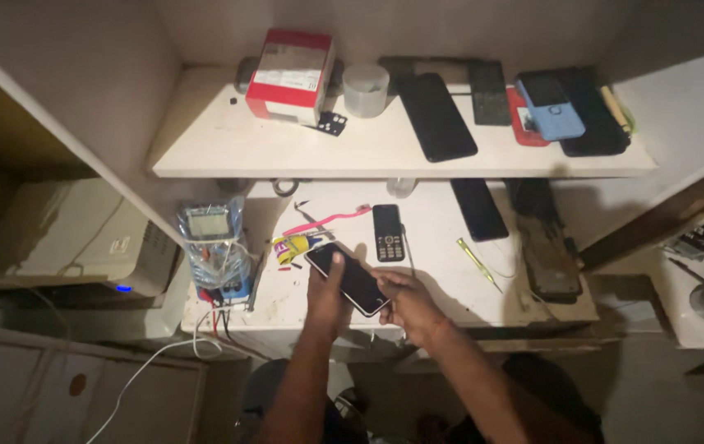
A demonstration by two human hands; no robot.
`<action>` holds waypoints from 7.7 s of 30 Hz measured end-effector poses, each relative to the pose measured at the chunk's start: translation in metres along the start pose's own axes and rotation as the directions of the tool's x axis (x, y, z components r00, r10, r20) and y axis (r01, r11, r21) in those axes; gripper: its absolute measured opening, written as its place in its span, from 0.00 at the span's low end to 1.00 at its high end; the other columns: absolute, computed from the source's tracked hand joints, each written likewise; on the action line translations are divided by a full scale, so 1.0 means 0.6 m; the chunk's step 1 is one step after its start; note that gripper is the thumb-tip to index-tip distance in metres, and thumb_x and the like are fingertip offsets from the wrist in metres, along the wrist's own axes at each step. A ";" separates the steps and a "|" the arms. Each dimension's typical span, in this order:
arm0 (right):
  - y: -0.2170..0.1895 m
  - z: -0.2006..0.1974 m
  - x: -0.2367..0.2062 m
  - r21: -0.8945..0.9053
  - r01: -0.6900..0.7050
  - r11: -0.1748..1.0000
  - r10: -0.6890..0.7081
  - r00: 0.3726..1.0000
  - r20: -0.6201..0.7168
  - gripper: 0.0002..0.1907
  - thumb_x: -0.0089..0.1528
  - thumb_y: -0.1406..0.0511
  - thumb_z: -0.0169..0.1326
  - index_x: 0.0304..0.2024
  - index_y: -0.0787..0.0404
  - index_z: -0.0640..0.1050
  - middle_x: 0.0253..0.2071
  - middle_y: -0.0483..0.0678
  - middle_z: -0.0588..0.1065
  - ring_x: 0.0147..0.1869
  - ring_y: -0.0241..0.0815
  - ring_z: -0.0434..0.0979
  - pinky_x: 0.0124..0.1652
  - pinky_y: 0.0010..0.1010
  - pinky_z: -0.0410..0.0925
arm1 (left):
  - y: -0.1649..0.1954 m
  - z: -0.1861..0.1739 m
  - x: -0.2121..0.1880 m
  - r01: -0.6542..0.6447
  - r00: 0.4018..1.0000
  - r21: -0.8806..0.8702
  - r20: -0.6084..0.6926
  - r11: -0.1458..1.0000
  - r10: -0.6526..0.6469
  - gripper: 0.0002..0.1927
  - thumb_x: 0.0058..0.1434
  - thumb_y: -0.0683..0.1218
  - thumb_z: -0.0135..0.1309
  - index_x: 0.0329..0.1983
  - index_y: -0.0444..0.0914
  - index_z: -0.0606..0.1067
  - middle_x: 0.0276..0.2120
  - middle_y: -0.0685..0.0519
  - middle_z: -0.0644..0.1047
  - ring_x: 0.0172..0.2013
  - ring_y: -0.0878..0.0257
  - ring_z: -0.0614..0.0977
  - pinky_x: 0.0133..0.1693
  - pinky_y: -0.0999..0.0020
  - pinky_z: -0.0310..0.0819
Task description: The person works at a repair bench on a small feature phone, prying off the back cover, removing and reinserting the battery, and snapping the cover back on. They then pick up a smartphone and run a small tool along its screen edge.
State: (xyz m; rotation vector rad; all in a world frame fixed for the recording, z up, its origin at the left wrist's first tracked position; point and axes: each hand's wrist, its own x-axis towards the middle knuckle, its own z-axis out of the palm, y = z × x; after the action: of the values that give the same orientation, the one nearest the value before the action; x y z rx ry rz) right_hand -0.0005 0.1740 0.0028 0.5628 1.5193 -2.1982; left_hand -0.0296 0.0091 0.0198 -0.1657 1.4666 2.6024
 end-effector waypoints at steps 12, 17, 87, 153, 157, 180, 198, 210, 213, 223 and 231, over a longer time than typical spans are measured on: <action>-0.005 0.030 -0.126 -0.675 0.720 0.160 -0.712 0.558 0.427 0.28 0.52 0.63 0.69 0.53 0.64 0.78 0.56 0.56 0.72 0.61 0.51 0.74 0.55 0.38 0.72 | 0.024 0.021 -0.003 0.063 0.997 -0.505 0.004 0.861 -0.071 0.36 0.67 0.73 0.28 0.55 0.43 0.71 0.33 0.47 0.77 0.34 0.52 0.81 0.40 0.52 0.79; -0.016 0.059 -0.137 -0.736 0.677 0.023 -0.761 0.489 0.426 0.24 0.55 0.63 0.68 0.52 0.63 0.79 0.54 0.54 0.76 0.58 0.53 0.77 0.55 0.39 0.72 | 0.020 0.020 0.003 0.203 0.976 -0.561 0.050 0.803 -0.211 0.42 0.68 0.75 0.29 0.51 0.32 0.70 0.33 0.45 0.76 0.34 0.50 0.80 0.41 0.52 0.79; 0.034 -0.026 -0.098 -0.241 0.624 0.744 -0.652 0.756 -0.054 0.08 0.67 0.73 0.53 0.48 0.70 0.73 0.44 0.56 0.79 0.45 0.43 0.84 0.45 0.31 0.79 | -0.051 -0.021 0.009 0.488 0.850 -0.681 0.514 0.545 -0.119 0.50 0.64 0.81 0.31 0.73 0.40 0.64 0.58 0.32 0.74 0.56 0.33 0.77 0.54 0.30 0.72; 0.063 -0.025 -0.095 -0.076 0.537 0.840 -0.535 0.798 -0.277 0.10 0.68 0.65 0.50 0.47 0.67 0.73 0.41 0.57 0.79 0.42 0.45 0.82 0.41 0.34 0.76 | -0.048 -0.002 0.007 0.472 0.859 -0.718 0.505 0.512 -0.083 0.64 0.56 0.86 0.36 0.67 0.26 0.66 0.40 0.42 0.75 0.43 0.49 0.77 0.53 0.40 0.72; 0.057 -0.020 -0.102 0.001 0.312 0.950 -0.306 0.933 -0.189 0.22 0.69 0.56 0.40 0.47 0.70 0.73 0.42 0.59 0.80 0.42 0.49 0.85 0.42 0.39 0.78 | -0.048 0.004 0.006 0.411 0.888 -0.701 0.451 0.583 -0.085 0.62 0.53 0.86 0.38 0.67 0.29 0.65 0.43 0.42 0.76 0.47 0.47 0.77 0.56 0.34 0.70; -0.084 -0.061 -0.031 -0.165 0.339 0.926 -0.372 0.748 -0.550 0.04 0.61 0.69 0.57 0.38 0.57 0.78 0.37 0.46 0.79 0.39 0.38 0.80 0.34 0.30 0.74 | -0.036 -0.004 -0.002 0.582 0.797 -0.598 0.556 0.551 -0.238 0.67 0.49 0.88 0.33 0.72 0.30 0.60 0.67 0.33 0.67 0.65 0.33 0.69 0.62 0.26 0.56; -0.102 -0.066 0.002 0.104 0.423 0.900 -0.344 0.836 -0.427 0.07 0.63 0.60 0.49 0.44 0.47 0.74 0.27 0.42 0.74 0.27 0.34 0.71 0.28 0.27 0.67 | -0.049 -0.008 0.009 0.599 0.709 -0.304 0.631 0.741 -0.315 0.29 0.72 0.50 0.52 0.71 0.32 0.63 0.57 0.38 0.76 0.54 0.48 0.81 0.55 0.54 0.79; -0.060 -0.081 -0.019 0.023 0.599 0.800 -0.560 0.761 -0.328 0.12 0.66 0.68 0.56 0.50 0.66 0.76 0.39 0.50 0.78 0.38 0.40 0.80 0.40 0.31 0.78 | -0.045 0.005 0.006 0.535 0.743 -0.242 0.591 0.809 -0.315 0.34 0.64 0.41 0.55 0.73 0.37 0.57 0.59 0.36 0.75 0.58 0.47 0.80 0.58 0.53 0.78; -0.062 -0.070 -0.023 -0.007 0.637 0.771 -0.619 0.746 -0.246 0.14 0.63 0.71 0.58 0.52 0.68 0.75 0.43 0.53 0.78 0.44 0.43 0.83 0.45 0.33 0.80 | -0.045 0.004 0.007 0.519 0.740 -0.248 0.609 0.818 -0.285 0.31 0.68 0.45 0.54 0.72 0.35 0.60 0.59 0.37 0.74 0.59 0.46 0.79 0.58 0.53 0.77; -0.073 -0.052 -0.021 -0.015 0.569 0.822 -0.545 0.780 -0.308 0.11 0.66 0.70 0.55 0.50 0.69 0.75 0.42 0.56 0.79 0.45 0.48 0.84 0.45 0.35 0.81 | -0.050 0.003 0.016 0.680 0.660 -0.358 0.678 0.639 -0.322 0.36 0.73 0.64 0.42 0.69 0.31 0.65 0.58 0.36 0.75 0.57 0.47 0.80 0.60 0.52 0.76; -0.082 -0.051 -0.019 -0.102 0.514 0.852 -0.518 0.795 -0.315 0.08 0.67 0.67 0.55 0.46 0.65 0.78 0.40 0.56 0.79 0.42 0.46 0.84 0.42 0.33 0.80 | -0.054 -0.001 0.020 0.717 0.665 -0.377 0.622 0.587 -0.413 0.31 0.77 0.60 0.37 0.70 0.32 0.66 0.58 0.38 0.76 0.55 0.48 0.81 0.59 0.52 0.77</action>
State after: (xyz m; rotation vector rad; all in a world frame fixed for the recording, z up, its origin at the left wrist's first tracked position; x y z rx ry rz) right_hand -0.0145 0.2198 0.0372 0.5897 2.0645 -2.5919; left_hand -0.0354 0.0260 -0.0099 -0.0536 0.2745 2.1876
